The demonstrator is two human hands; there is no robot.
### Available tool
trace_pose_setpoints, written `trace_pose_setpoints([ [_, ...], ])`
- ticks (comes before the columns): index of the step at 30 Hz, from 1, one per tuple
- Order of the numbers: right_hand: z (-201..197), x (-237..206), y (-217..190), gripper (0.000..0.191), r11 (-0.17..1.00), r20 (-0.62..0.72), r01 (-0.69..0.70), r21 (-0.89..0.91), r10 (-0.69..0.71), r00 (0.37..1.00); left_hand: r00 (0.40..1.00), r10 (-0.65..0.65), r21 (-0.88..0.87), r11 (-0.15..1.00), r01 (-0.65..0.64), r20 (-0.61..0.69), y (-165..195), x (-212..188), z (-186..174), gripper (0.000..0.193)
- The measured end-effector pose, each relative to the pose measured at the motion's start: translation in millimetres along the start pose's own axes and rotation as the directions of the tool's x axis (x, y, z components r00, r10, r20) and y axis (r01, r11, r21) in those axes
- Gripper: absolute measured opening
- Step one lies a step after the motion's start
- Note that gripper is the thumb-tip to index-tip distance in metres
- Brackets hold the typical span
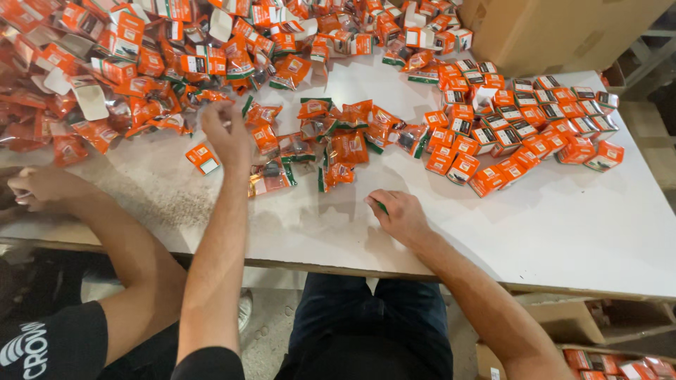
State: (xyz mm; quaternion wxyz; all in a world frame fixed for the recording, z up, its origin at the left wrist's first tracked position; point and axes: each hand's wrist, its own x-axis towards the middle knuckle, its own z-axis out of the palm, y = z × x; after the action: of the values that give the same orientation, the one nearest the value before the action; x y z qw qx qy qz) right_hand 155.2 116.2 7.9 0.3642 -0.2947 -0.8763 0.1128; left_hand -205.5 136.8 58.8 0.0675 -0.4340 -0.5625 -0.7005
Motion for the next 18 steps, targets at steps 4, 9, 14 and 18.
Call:
trace_pose_setpoints([
  [4,-3.6,4.5,3.7,0.028,0.99,0.016,-0.138,0.017,0.138,0.99,1.0,-0.027,0.435,0.9,0.023,0.003,-4.8,60.4,-31.5,0.023],
  [9,-2.8,4.8,3.9,0.031,0.992,0.004,-0.128,-0.002,0.128,0.992,0.647,-0.433,0.755,0.542,-0.37,0.628,-8.5,77.2,-75.2,0.069],
  [14,-5.3,2.9,-2.0,0.028,0.998,0.059,0.024,-0.065,-0.02,0.998,0.545,-0.452,0.581,0.81,-0.082,0.706,-14.1,38.7,-75.6,0.077],
  [18,-9.9,3.9,0.4,0.027,0.998,0.118,0.001,-0.07,0.007,0.993,0.64,-0.199,0.448,0.857,-0.253,0.742,-4.6,37.3,-37.0,0.092],
])
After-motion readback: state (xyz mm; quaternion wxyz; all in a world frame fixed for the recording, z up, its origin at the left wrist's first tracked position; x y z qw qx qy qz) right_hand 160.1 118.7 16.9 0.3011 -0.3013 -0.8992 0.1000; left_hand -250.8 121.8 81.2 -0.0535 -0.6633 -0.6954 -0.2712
